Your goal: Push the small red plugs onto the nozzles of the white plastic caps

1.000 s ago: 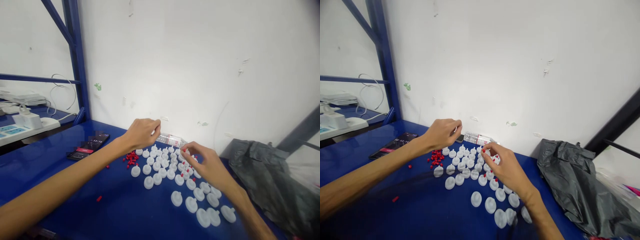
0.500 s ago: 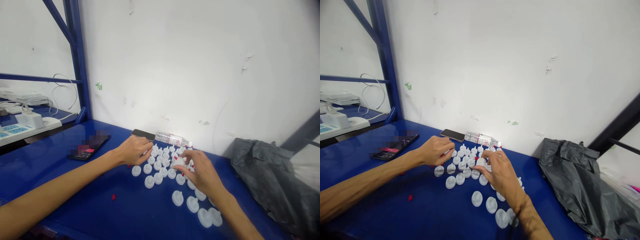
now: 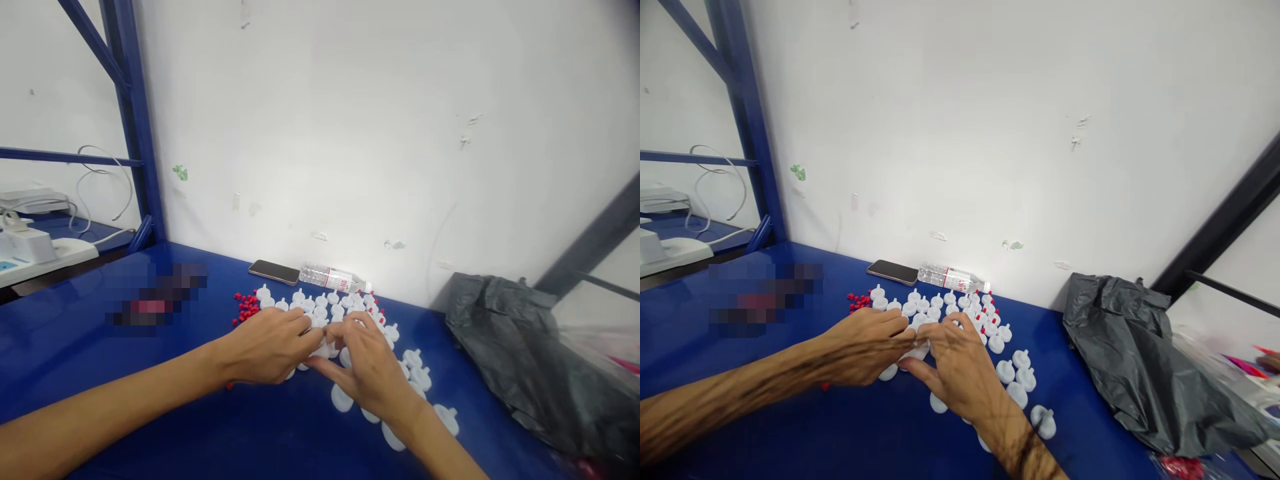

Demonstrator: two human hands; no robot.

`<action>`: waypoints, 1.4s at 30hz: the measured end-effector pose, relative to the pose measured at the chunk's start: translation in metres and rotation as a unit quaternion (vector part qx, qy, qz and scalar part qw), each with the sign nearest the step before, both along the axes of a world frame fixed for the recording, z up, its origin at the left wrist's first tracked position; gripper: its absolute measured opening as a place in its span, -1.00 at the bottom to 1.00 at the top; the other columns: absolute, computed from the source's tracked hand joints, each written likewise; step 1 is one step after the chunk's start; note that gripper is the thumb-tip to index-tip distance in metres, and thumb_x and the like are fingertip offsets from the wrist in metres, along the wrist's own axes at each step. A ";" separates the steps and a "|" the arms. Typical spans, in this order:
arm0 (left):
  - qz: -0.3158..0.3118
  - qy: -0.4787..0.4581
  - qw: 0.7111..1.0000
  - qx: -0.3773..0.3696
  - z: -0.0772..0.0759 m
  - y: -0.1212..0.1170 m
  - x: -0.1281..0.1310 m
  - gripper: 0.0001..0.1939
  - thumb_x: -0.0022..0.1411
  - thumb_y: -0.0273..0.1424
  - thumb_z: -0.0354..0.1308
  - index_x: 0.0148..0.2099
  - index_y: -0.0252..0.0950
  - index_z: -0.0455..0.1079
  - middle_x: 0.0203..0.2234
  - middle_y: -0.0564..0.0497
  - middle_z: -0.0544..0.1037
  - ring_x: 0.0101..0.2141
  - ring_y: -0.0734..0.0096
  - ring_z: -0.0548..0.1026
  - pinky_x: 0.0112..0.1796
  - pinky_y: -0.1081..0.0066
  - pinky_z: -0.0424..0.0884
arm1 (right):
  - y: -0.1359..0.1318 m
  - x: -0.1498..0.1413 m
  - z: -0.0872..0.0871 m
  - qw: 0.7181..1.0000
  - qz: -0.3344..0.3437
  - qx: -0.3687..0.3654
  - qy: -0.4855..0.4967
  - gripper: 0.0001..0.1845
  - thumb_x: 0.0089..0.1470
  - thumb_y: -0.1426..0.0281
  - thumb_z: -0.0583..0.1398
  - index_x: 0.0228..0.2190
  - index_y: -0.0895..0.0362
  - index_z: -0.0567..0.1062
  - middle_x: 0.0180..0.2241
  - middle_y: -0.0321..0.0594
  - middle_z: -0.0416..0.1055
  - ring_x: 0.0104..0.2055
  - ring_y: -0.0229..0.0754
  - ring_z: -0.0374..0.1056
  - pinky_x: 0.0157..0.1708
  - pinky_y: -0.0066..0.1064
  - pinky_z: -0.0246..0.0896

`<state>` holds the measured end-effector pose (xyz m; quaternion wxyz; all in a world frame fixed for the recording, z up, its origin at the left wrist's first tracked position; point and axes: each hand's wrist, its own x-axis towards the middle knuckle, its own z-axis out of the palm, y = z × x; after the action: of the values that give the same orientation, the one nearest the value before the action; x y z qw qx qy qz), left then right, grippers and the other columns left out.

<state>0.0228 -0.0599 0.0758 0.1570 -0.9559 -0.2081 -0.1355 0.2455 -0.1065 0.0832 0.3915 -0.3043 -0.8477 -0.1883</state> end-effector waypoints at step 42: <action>0.311 0.011 0.944 -0.109 0.019 0.060 -0.038 -0.70 0.53 -0.19 0.30 0.10 -0.31 0.54 -0.08 -0.05 0.67 -0.15 0.25 0.66 -0.10 0.14 0.68 | 0.052 0.135 0.002 0.916 -0.240 -0.322 0.024 -0.59 0.49 0.22 0.11 -0.20 -0.05 0.76 -0.20 -0.30 0.79 -0.12 -0.08 0.70 -0.08 -0.35 0.54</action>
<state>-0.0155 -0.0004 0.0949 0.0889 -0.8560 -0.5072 -0.0463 0.3802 -0.0540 0.0854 0.2358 -0.6127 -0.7542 0.0137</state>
